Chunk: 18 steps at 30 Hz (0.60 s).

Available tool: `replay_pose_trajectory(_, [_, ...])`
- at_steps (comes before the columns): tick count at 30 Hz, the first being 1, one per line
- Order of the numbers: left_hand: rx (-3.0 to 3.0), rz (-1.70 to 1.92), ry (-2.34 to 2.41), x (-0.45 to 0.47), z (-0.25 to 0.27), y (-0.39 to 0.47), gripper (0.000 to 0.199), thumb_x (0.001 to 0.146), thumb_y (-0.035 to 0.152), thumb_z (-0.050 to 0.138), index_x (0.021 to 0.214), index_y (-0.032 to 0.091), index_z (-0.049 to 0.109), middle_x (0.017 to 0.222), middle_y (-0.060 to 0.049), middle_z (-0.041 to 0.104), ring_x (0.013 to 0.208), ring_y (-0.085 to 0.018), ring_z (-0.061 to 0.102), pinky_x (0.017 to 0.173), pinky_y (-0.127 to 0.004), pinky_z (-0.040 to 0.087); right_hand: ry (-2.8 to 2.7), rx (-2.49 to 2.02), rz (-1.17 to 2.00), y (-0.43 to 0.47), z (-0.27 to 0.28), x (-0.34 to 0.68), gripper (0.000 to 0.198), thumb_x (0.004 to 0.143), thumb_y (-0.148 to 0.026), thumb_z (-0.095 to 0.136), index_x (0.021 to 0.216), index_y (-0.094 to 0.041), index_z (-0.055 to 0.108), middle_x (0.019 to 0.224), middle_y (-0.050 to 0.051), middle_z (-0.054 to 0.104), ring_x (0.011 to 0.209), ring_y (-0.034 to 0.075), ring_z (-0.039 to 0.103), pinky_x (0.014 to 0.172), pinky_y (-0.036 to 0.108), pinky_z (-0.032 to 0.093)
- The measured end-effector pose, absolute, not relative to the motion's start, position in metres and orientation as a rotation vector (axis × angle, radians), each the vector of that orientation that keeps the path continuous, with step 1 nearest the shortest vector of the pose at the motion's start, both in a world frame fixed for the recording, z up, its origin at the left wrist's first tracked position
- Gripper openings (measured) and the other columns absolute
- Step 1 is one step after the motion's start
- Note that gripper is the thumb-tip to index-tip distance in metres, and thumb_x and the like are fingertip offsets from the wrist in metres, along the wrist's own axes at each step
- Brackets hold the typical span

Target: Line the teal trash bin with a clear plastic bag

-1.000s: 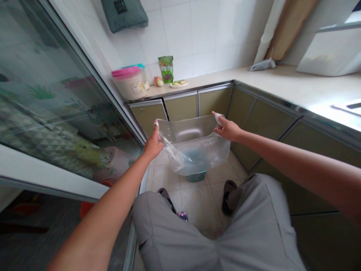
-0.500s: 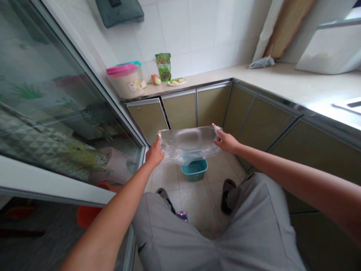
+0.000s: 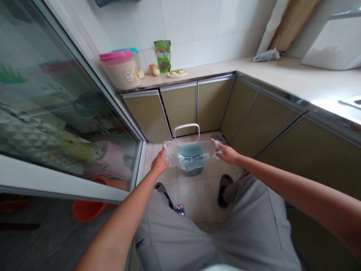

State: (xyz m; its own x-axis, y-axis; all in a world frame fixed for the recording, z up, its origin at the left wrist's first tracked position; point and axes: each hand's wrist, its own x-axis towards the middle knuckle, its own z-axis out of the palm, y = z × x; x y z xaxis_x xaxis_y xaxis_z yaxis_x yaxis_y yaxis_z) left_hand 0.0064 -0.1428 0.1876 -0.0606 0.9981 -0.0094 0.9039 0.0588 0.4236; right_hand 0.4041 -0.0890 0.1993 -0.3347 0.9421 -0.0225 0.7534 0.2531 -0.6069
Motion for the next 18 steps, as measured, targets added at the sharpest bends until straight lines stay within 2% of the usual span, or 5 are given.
replay_pose_trajectory(2, [1.89, 0.478, 1.985, 0.01, 0.182, -0.141, 0.113, 0.08, 0.013, 0.066, 0.168, 0.033, -0.003, 0.13, -0.008, 0.063, 0.099, -0.019, 0.066, 0.076, -0.027, 0.047, -2.009, -1.67, 0.969, -0.085, 0.198, 0.409, 0.051, 0.086, -0.025, 0.059, 0.136, -0.02, 0.064, 0.102, 0.006, 0.075, 0.073, 0.017, 0.069, 0.067, 0.025, 0.054])
replay_pose_trajectory(5, [1.824, 0.569, 1.906, 0.02, 0.176, -0.136, 0.117, 0.077, 0.013, 0.067, 0.167, 0.035, -0.004, 0.118, -0.004, 0.066, 0.082, -0.014, 0.062, 0.072, -0.025, 0.045, -1.673, -1.88, 0.982, -0.08, 0.206, 0.416, 0.031, 0.087, -0.03, 0.06, 0.113, -0.016, 0.069, 0.092, 0.009, 0.073, 0.067, 0.017, 0.067, 0.06, 0.026, 0.053])
replay_pose_trajectory(12, [1.624, 0.845, 1.644, 0.039, 0.16, -0.125, 0.12, 0.073, 0.009, 0.066, 0.167, 0.034, -0.004, 0.097, 0.004, 0.062, 0.063, -0.007, 0.051, 0.064, -0.019, 0.042, -1.727, -1.735, -0.125, -0.137, 0.26, 0.381, 0.043, 0.082, -0.032, 0.067, 0.124, -0.022, 0.063, 0.14, 0.016, 0.053, 0.121, 0.032, 0.055, 0.095, 0.045, 0.05])
replay_pose_trajectory(15, [1.545, 0.924, 1.566, 0.038, 0.15, -0.123, 0.12, 0.072, 0.007, 0.066, 0.167, 0.033, -0.004, 0.094, 0.005, 0.061, 0.062, -0.007, 0.048, 0.062, -0.019, 0.041, -2.156, -1.491, -0.076, -0.161, 0.263, 0.342, 0.022, 0.093, -0.028, 0.057, 0.11, -0.022, 0.069, 0.121, 0.013, 0.065, 0.114, 0.028, 0.057, 0.098, 0.042, 0.047])
replay_pose_trajectory(18, [1.482, 0.953, 1.557, 0.033, 0.143, -0.122, 0.119, 0.073, 0.007, 0.065, 0.167, 0.031, -0.004, 0.092, 0.004, 0.061, 0.063, -0.007, 0.049, 0.063, -0.019, 0.042, -2.542, -1.441, 0.213, -0.153, 0.237, 0.31, 0.024, 0.097, -0.027, 0.052, 0.11, -0.023, 0.072, 0.111, 0.009, 0.071, 0.107, 0.025, 0.061, 0.093, 0.036, 0.049])
